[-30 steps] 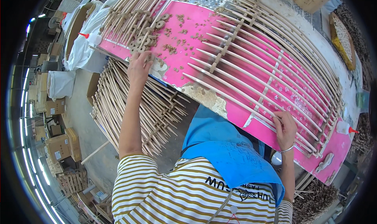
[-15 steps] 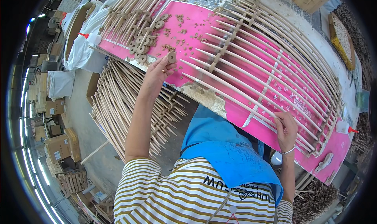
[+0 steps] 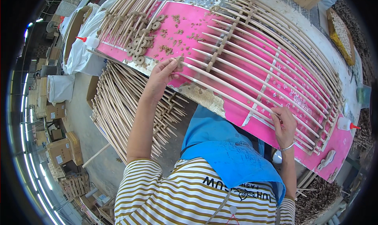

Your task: Applying wood glue to rods and manually assembling them into a lattice structure with spacers.

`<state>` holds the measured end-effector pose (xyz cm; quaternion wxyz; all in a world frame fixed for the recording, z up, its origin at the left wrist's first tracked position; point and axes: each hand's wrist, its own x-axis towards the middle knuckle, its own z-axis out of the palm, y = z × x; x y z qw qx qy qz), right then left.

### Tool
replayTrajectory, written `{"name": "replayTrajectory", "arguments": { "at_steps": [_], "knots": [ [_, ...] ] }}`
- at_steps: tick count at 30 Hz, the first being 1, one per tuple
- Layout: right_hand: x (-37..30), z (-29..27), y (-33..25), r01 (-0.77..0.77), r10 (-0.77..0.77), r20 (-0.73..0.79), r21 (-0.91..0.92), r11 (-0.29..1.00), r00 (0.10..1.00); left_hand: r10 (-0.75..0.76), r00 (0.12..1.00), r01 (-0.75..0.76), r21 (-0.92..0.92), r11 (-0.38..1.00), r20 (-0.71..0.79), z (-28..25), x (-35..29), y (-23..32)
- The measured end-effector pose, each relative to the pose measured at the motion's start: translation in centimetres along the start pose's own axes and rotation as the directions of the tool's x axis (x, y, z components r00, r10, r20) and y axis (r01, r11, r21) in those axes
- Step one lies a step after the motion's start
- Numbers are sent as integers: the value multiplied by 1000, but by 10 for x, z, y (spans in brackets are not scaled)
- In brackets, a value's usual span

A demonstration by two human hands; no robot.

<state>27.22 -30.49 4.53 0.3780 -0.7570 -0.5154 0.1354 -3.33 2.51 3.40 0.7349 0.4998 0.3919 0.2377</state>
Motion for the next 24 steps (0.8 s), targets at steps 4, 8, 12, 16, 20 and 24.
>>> {"name": "replayTrajectory", "arguments": {
  "at_steps": [4, 8, 12, 16, 20, 24],
  "knots": [
    [2, 8, -9, -37, 40, -51, 61, 997, 998, -18, 1000, 17, -41, 999, -12, 6, -2, -2],
    [4, 5, -8, -17, 18, -38, 7, 1000, 999, -31, 999, 31, 22, 999, 12, 8, -4, -5],
    [5, 3, -8, 89, -101, -78, -146, 985, 992, -56, 998, 56, 28, 998, 12, 12, -6, -10],
    [1, 5, -19, -80, 76, -77, -43, 996, 994, -89, 996, 89, 35, 995, 7, 17, -10, -8],
    [-4, 4, -9, -71, 66, -64, -71, 995, 996, -98, 995, 98, 68, 993, 5, 21, -12, -7],
    [-2, 3, -8, 1, -11, -58, -163, 987, 998, -99, 995, 102, 99, 990, -31, 25, -13, -7]
  ]
}}
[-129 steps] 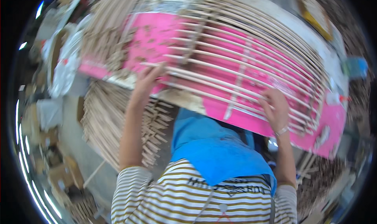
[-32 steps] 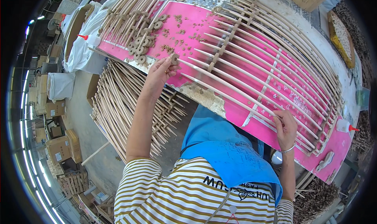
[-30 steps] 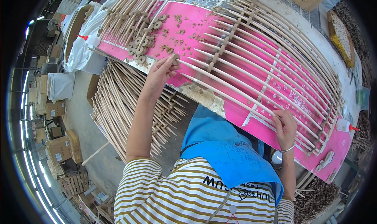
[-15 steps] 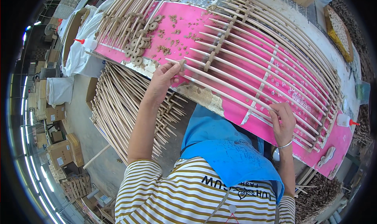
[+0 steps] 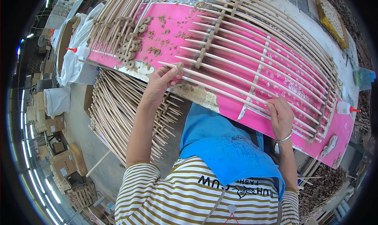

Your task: Applying wood glue to rods and manually assembling them into a lattice structure with spacers.

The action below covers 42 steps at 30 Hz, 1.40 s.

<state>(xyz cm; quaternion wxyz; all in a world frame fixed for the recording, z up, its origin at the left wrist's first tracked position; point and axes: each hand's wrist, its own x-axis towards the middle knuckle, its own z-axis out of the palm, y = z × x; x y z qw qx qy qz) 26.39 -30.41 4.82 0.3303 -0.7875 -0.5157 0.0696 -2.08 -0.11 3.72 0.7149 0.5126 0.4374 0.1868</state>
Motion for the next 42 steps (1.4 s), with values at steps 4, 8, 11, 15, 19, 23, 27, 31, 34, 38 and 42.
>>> {"name": "replayTrajectory", "arguments": {
  "at_steps": [4, 8, 11, 15, 19, 23, 27, 31, 34, 38, 42],
  "knots": [
    [-1, 2, -3, -38, 39, -6, 77, 996, 999, 4, 1000, -4, -14, 1000, 7, 4, 0, 0],
    [1, 2, 2, 5, -5, 9, 21, 1000, 1000, 6, 1000, -6, -3, 1000, 30, 5, -1, 0],
    [-1, 4, 7, -16, 17, -11, 26, 1000, 1000, 5, 1000, -5, 46, 999, -3, 5, -3, 3],
    [-5, 2, 15, -28, 28, -14, 35, 999, 1000, 489, 849, -187, 754, 630, -198, -11, -5, 7],
    [-6, 1, 19, -44, 44, -1, 39, 998, 999, 695, 650, -504, 859, 92, 307, 11, -5, 15],
    [-9, 4, 24, -54, 53, 20, 57, 997, 998, 611, 684, -522, 853, 27, 399, 29, -4, 6],
    [-13, 3, 26, -64, 62, 29, 83, 995, 998, 589, 701, -531, 845, 53, 403, 33, 2, -6],
    [-15, 7, 37, -24, 23, 11, 91, 996, 1000, 569, 715, -580, 799, 159, 406, 37, 14, -8],
    [-12, 20, 33, 19, -16, -44, 62, 998, 999, 572, 699, -608, 778, 159, 429, 26, 11, -7],
    [-12, 20, 33, 34, -36, -115, -20, 999, 993, 574, 692, -594, 798, 107, 438, 28, 16, -6],
    [-19, 19, 37, 12, -25, -124, -105, 994, 992, 550, 701, -598, 794, 106, 455, 34, 18, -10]
  ]
}}
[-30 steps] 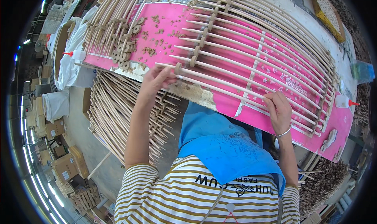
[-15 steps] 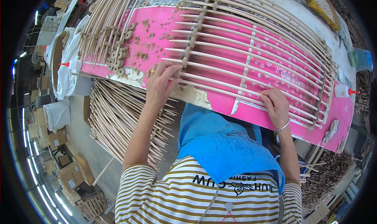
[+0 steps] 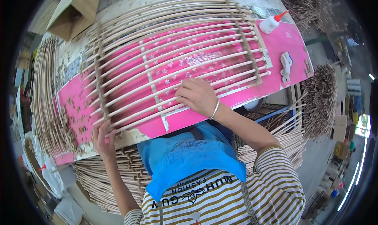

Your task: Applying wood glue to rods and manually assembling them into a lattice structure with spacers.

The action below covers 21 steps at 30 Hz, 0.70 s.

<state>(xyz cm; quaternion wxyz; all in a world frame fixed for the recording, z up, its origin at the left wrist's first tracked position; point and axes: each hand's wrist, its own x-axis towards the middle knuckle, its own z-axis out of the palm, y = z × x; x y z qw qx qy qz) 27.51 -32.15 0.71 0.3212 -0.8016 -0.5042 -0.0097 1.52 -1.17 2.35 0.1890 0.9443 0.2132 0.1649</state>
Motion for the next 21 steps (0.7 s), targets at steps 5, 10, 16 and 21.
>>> {"name": "replayTrajectory", "arguments": {
  "at_steps": [5, 10, 16, 21],
  "knots": [
    [-6, 5, 5, 29, -32, -47, -64, 998, 998, 46, 999, -46, 2, 999, 7, 3, -1, -2],
    [-8, 0, 7, -24, 19, -52, -106, 994, 998, 66, 997, -65, -38, 997, 29, 11, 15, 4],
    [-13, 3, -32, 88, -83, -92, 53, 995, 992, 43, 999, -43, 0, 999, 3, -27, -18, -9],
    [-27, -12, -15, 5, -6, -23, -44, 999, 1000, 56, 998, -58, -114, 992, -21, -4, 19, 10]
  ]
}}
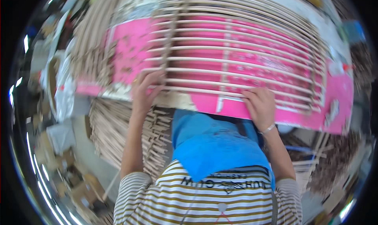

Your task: Applying wood glue to rods and manually assembling them into a lattice structure with spacers.

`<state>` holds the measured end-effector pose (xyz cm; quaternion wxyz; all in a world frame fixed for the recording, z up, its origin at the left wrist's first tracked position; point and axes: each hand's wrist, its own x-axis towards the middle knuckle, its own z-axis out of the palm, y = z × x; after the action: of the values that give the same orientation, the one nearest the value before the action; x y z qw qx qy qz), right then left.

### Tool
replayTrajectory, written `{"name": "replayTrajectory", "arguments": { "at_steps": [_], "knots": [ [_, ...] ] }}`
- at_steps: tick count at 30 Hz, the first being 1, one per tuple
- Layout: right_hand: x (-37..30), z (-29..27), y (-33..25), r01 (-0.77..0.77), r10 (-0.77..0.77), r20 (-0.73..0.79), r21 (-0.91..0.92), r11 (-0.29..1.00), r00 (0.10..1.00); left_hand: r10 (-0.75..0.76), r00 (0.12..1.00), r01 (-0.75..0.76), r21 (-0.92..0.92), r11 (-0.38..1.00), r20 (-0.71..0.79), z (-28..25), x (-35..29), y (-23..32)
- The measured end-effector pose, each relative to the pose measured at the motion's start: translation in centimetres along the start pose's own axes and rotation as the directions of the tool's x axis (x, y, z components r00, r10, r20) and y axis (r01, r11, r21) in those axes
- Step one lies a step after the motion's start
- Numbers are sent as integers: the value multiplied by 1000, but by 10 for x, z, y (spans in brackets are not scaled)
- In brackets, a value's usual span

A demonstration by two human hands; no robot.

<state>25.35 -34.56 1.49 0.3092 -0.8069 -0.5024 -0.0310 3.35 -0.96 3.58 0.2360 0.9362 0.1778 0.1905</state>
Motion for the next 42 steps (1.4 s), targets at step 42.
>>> {"name": "replayTrajectory", "arguments": {
  "at_steps": [42],
  "knots": [
    [16, 2, -15, -8, -13, 89, 238, 971, 996, -828, 536, 530, -698, 481, -164, -74, -80, -85]
  ]
}}
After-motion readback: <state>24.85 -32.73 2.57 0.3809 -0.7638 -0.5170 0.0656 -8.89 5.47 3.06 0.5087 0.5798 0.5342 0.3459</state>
